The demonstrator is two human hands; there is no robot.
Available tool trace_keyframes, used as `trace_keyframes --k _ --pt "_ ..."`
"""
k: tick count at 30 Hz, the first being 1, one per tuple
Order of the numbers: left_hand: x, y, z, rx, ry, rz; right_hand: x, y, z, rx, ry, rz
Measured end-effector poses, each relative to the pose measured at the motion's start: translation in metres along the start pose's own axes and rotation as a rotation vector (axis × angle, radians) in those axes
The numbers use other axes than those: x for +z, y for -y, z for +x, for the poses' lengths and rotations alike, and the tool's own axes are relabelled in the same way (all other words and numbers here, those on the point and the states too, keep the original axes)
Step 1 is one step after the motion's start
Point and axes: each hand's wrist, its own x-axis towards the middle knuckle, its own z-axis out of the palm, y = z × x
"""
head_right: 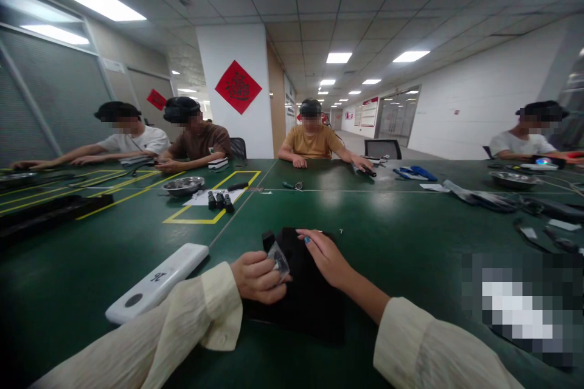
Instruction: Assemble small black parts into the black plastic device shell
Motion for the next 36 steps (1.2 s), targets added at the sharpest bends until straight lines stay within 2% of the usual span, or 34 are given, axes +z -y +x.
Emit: trace_keyframes --k 3,6,10,12,14,16,21,25,30,32,36 --pt "-0.003 0.005 0.006 0.120 0.020 -0.067 0.005 0.009 -0.002 0.058 0.128 0.159" --pt "-0.004 0.007 0.012 0.190 0.126 -0.098 0.003 0.013 -0.003 0.102 0.202 0.224" --pt "-0.005 0.005 0.016 0.120 0.237 -0.183 0.001 0.015 -0.001 0.152 0.202 0.294" --pt "-0.005 0.003 0.018 0.060 0.373 -0.333 0.001 0.018 -0.001 0.171 0.212 0.330" --pt "-0.007 0.000 0.022 -0.057 0.542 -0.540 0.002 0.021 -0.001 0.180 0.222 0.363" --pt "-0.008 -0.003 0.028 -0.174 0.648 -0.715 0.002 0.025 -0.003 0.168 0.221 0.385" --pt "-0.008 -0.010 0.041 -0.242 0.558 -0.956 0.004 0.035 -0.008 0.124 0.240 0.400" --pt "-0.008 -0.010 0.044 -0.244 0.573 -1.001 0.008 0.040 -0.010 0.115 0.239 0.496" --pt "-0.008 -0.012 0.040 -0.069 0.507 -0.890 0.011 0.039 -0.007 0.232 0.259 0.627" --pt "-0.008 -0.014 0.039 -0.049 0.525 -0.841 0.012 0.036 -0.006 0.247 0.263 0.680" --pt "-0.007 -0.018 0.035 -0.208 0.662 -0.850 0.015 0.028 -0.005 0.219 0.262 0.790"
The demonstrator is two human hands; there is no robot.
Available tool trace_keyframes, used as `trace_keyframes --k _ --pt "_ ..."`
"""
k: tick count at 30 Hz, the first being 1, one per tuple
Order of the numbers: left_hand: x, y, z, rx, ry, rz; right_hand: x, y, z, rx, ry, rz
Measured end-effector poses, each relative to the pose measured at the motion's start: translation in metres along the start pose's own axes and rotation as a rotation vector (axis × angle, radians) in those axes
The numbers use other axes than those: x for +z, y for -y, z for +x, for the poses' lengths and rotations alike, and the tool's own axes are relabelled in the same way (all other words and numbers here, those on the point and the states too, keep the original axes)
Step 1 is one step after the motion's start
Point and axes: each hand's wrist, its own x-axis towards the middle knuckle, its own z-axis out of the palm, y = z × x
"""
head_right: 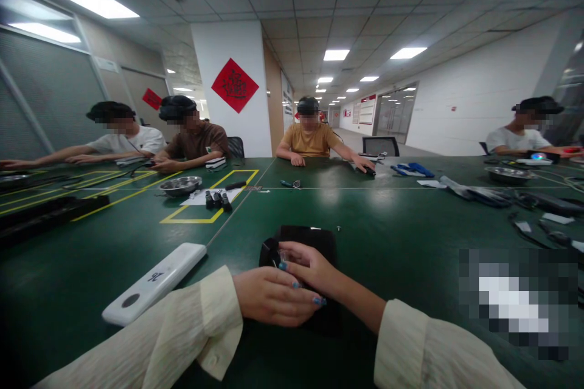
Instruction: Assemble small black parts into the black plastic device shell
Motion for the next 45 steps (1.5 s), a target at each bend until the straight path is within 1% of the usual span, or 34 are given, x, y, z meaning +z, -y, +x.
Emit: trace_keyframes --k 2,4,7,9,11,14,16,18,19,21,23,25,27,32,36,38,41,45 --pt "0.004 0.000 -0.002 -0.035 0.026 -0.013 -0.002 -0.002 0.001 0.004 0.015 0.064" --pt "0.008 0.000 -0.005 -0.048 0.007 0.029 -0.004 -0.003 0.001 0.025 0.009 0.169" --pt "0.013 -0.002 -0.007 -0.122 -0.114 0.140 -0.005 -0.002 0.002 0.069 -0.028 0.342" --pt "0.013 -0.003 -0.007 -0.139 -0.200 0.216 -0.005 0.000 0.003 0.094 -0.052 0.412" --pt "0.010 -0.003 -0.005 -0.070 -0.244 0.285 -0.003 0.002 0.003 0.107 -0.074 0.446" --pt "0.002 0.001 -0.002 0.062 -0.246 0.379 -0.001 0.006 0.003 0.114 -0.133 0.443" --pt "-0.001 0.005 -0.003 0.084 -0.262 0.419 -0.001 0.007 0.002 0.148 -0.168 0.428" --pt "0.000 0.010 -0.007 0.018 -0.307 0.428 -0.001 0.007 0.002 0.173 -0.191 0.442" --pt "0.002 0.012 -0.009 -0.051 -0.346 0.423 -0.002 0.007 0.002 0.173 -0.198 0.460" --pt "0.007 0.017 -0.012 -0.234 -0.461 0.402 -0.004 0.006 0.002 0.144 -0.214 0.498" --pt "0.011 0.020 -0.014 -0.404 -0.538 0.353 -0.007 0.005 0.003 0.126 -0.226 0.505" --pt "0.012 0.022 -0.014 -0.525 -0.576 0.284 -0.010 0.004 0.003 0.138 -0.236 0.485" --pt "0.013 0.021 -0.012 -0.601 -0.605 0.221 -0.012 0.003 0.003 0.151 -0.243 0.467" --pt "0.016 0.021 -0.010 -0.692 -0.647 0.159 -0.011 0.004 0.002 0.178 -0.270 0.532" --pt "0.021 0.024 -0.011 -0.761 -0.664 0.143 -0.008 0.008 0.002 0.178 -0.251 0.589" --pt "0.023 0.025 -0.012 -0.780 -0.655 0.125 -0.007 0.008 0.002 0.168 -0.252 0.601" --pt "0.023 0.026 -0.014 -0.791 -0.632 0.080 -0.007 0.008 0.003 0.174 -0.296 0.619" --pt "0.024 0.027 -0.014 -0.833 -0.602 0.019 -0.013 0.006 0.004 0.263 -0.355 0.668"
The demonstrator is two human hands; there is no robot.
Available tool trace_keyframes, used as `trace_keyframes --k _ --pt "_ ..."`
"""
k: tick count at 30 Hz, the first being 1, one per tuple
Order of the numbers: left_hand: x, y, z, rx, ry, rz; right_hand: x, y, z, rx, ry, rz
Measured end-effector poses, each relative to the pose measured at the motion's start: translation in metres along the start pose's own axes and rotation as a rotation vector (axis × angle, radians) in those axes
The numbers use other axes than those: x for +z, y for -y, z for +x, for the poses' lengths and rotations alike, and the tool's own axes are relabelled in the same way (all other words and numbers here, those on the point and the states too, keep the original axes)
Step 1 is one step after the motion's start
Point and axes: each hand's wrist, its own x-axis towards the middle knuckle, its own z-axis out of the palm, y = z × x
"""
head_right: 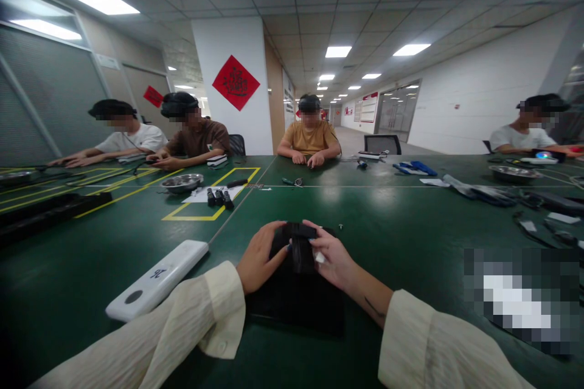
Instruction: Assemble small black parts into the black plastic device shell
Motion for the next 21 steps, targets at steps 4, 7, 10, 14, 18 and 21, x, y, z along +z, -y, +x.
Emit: trace_keyframes --k 4,7,10,14,18,21 --pt "0.002 0.001 0.000 -0.045 0.028 -0.011 -0.006 0.001 0.004 0.034 -0.013 0.051" --pt "0.003 0.002 0.001 -0.057 0.041 -0.022 -0.006 0.001 0.004 0.028 -0.018 0.101" --pt "0.003 0.002 0.000 -0.069 0.046 -0.028 -0.004 0.002 0.001 0.031 -0.031 0.169" --pt "0.002 0.001 0.000 -0.078 0.048 -0.028 -0.004 0.004 -0.004 0.051 0.028 0.241" --pt "0.001 0.001 0.001 -0.075 0.048 -0.021 -0.006 0.005 -0.006 0.027 0.122 0.275" --pt "0.001 0.001 0.002 -0.068 0.042 0.011 -0.008 0.006 -0.004 0.033 0.157 0.304"
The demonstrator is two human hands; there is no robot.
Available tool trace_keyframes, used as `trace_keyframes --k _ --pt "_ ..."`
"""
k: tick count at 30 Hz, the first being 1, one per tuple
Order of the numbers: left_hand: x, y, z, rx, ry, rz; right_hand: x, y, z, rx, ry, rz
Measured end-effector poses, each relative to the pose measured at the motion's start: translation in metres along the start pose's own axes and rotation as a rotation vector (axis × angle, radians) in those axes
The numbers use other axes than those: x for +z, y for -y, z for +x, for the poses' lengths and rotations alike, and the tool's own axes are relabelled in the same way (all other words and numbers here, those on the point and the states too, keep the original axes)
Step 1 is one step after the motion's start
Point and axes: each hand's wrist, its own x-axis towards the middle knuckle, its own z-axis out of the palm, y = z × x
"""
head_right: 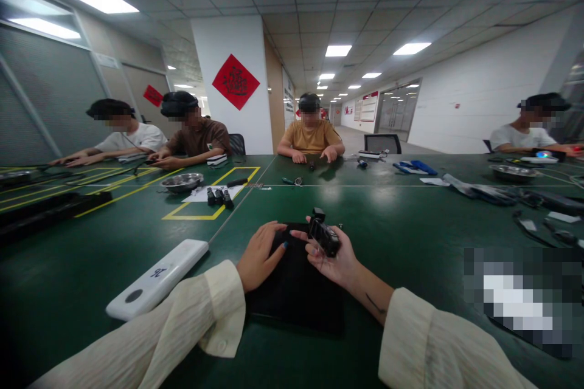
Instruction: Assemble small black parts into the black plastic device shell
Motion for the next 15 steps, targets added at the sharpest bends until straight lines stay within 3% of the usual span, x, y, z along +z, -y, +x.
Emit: trace_keyframes --k 8,15 --pt "0.001 0.001 -0.001 -0.021 -0.012 0.033 0.002 -0.003 0.005 -0.007 -0.069 -0.075" --pt "0.007 0.008 0.001 -0.237 -0.042 0.069 0.008 -0.005 0.003 -0.030 -0.082 -0.152"
